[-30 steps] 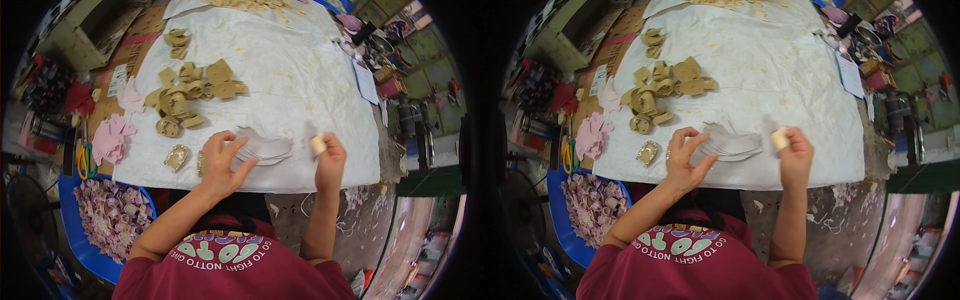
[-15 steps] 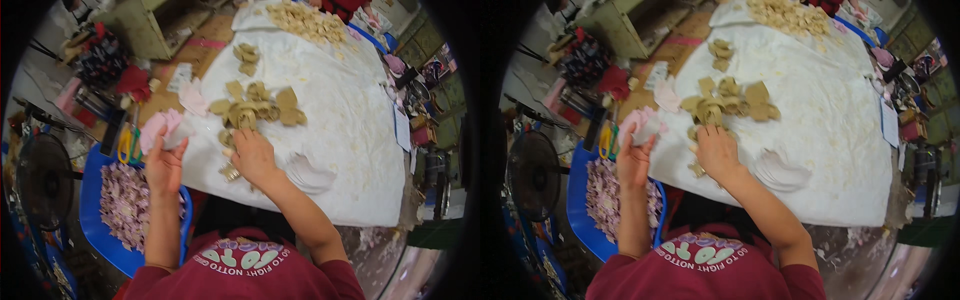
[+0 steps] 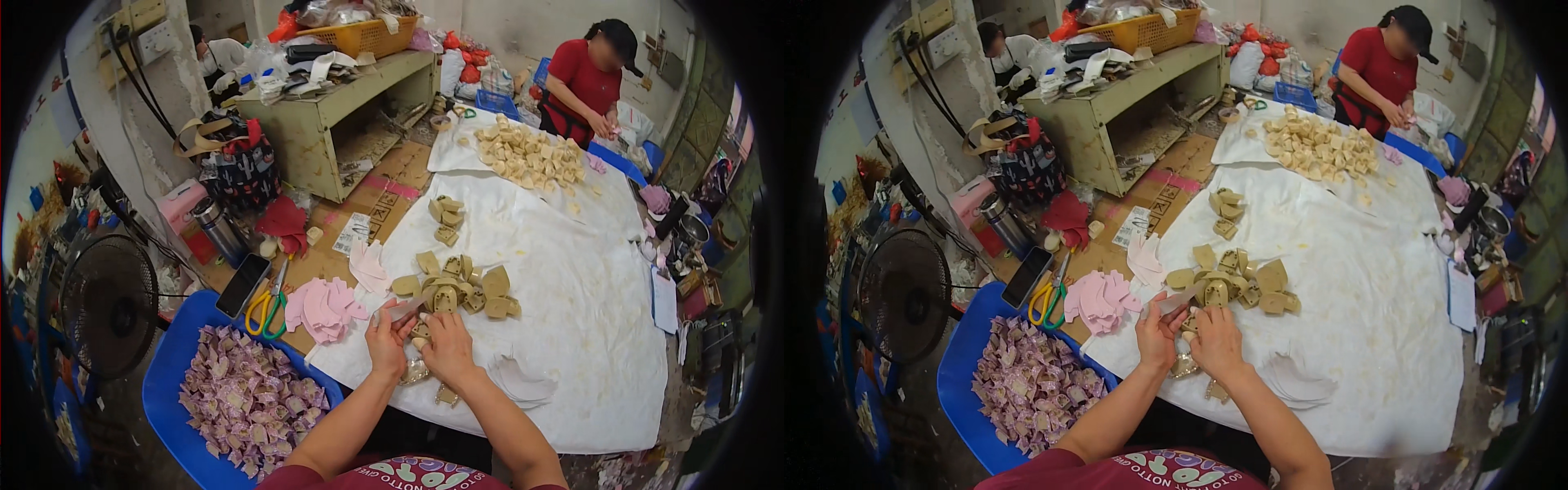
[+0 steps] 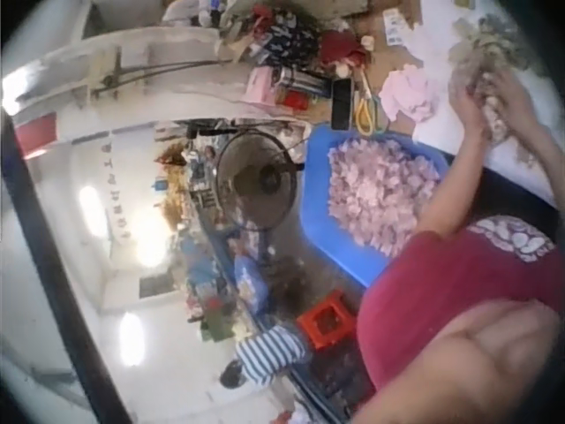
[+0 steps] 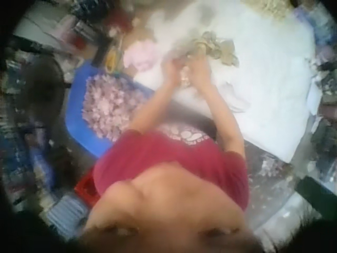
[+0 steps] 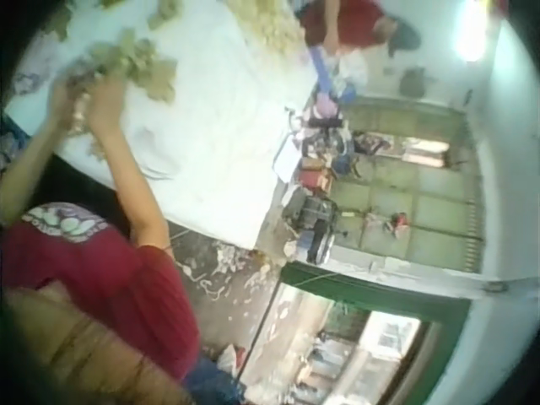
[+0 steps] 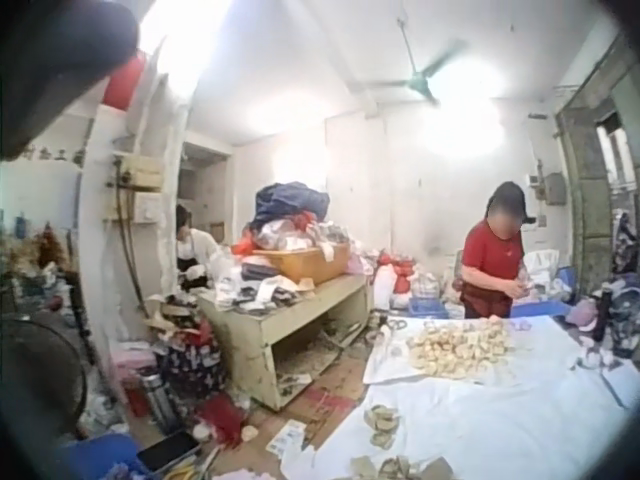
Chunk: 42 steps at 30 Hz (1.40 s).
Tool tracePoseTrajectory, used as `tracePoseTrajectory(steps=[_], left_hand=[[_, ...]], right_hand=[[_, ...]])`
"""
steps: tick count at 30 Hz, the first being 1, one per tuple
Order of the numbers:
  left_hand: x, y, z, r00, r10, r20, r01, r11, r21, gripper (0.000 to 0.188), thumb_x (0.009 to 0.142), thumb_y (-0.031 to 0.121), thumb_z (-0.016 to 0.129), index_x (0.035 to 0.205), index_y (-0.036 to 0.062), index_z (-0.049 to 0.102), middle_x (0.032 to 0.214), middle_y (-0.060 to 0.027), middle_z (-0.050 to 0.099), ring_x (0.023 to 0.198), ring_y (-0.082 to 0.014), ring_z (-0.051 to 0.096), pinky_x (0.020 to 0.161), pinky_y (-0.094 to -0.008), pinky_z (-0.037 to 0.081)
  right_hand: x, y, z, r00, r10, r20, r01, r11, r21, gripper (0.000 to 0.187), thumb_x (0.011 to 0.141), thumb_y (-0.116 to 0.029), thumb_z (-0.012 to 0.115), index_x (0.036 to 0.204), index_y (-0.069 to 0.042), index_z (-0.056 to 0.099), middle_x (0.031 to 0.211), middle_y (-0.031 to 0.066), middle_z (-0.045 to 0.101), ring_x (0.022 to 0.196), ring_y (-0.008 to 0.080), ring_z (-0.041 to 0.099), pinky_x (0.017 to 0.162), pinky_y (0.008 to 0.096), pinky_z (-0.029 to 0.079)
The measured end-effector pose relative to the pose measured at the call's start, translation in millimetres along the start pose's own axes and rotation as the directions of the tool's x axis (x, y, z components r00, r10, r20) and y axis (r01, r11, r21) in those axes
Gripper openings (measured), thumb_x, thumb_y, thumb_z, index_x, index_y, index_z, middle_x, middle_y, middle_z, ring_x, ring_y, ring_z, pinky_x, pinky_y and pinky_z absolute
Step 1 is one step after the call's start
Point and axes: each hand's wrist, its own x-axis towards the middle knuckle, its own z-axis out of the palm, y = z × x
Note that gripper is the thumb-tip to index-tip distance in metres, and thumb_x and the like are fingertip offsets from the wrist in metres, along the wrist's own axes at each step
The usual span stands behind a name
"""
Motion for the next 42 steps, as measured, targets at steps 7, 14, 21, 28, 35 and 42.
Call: tracePoseTrajectory(steps=[7,14,21,28,35,42], left_hand=[[13,4,6,0.990,0.051,-0.132,-0.060,0.996,-0.065,0.032,0.099,0.024,0.046,0.119,-0.0015,0.050,0.101,-0.0143,0.061,0.085,-0.0228,0.065,0.074,-0.0302,0.055],[7,13,39,0.950,0.250,-0.190,-0.239,0.968,0.076,0.034,0.100,0.025,0.044,0.118,-0.0012,0.053,0.103,-0.0108,0.061,0.082,-0.0160,0.063,0.072,-0.0272,0.053],[-27,52,76,1.000,-0.023,0.021,0.023,1.000,0.013,0.029,0.097,0.022,0.052,0.113,-0.0011,0.058,0.101,-0.0109,0.065,0.088,-0.0166,0.064,0.077,-0.0310,0.054],[-58,56,78,0.864,-0.386,0.324,0.369,0.922,0.114,0.029,0.093,0.020,0.056,0.112,-0.0023,0.058,0.110,-0.0166,0.064,0.093,-0.0226,0.065,0.079,-0.0366,0.057],[-71,73,88,0.860,-0.394,0.325,0.333,0.915,0.228,0.030,0.094,0.020,0.056,0.112,-0.0031,0.060,0.113,-0.0154,0.063,0.099,-0.0213,0.064,0.078,-0.0349,0.058],[-96,81,99,0.812,-0.438,0.385,0.378,0.898,0.224,0.034,0.097,0.023,0.052,0.118,-0.0031,0.056,0.112,-0.0187,0.064,0.100,-0.0226,0.064,0.088,-0.0348,0.052]], right_hand=[[5,-1,-10,0.944,0.310,0.117,-0.331,0.888,0.320,0.028,0.078,-0.001,0.059,0.106,0.004,0.060,0.098,0.0139,0.060,0.091,0.0251,0.059,0.080,0.0322,0.047],[-14,-13,10,0.978,0.183,-0.099,-0.081,0.774,0.627,0.031,0.091,-0.006,0.053,0.122,0.001,0.056,0.110,0.0105,0.064,0.101,0.0141,0.057,0.086,0.0272,0.046],[-10,-24,-32,0.938,0.244,0.245,-0.329,0.412,0.850,0.032,0.084,-0.005,0.065,0.116,0.000,0.060,0.099,0.0043,0.066,0.086,0.0087,0.060,0.077,0.0234,0.048],[-21,-18,-112,0.900,0.321,0.296,-0.389,0.283,0.877,0.030,0.080,-0.002,0.066,0.109,0.001,0.062,0.092,0.0045,0.067,0.079,0.0092,0.061,0.069,0.0230,0.050],[-65,-34,-133,0.893,0.373,-0.250,-0.024,0.596,0.802,0.025,0.076,0.004,0.065,0.101,0.001,0.061,0.104,0.0115,0.063,0.087,0.0210,0.063,0.075,0.0316,0.051],[-65,-37,-121,0.890,-0.108,-0.442,0.276,0.901,0.335,0.035,0.065,0.012,0.064,0.097,0.001,0.060,0.102,0.0152,0.061,0.093,0.0307,0.062,0.079,0.0363,0.051]])
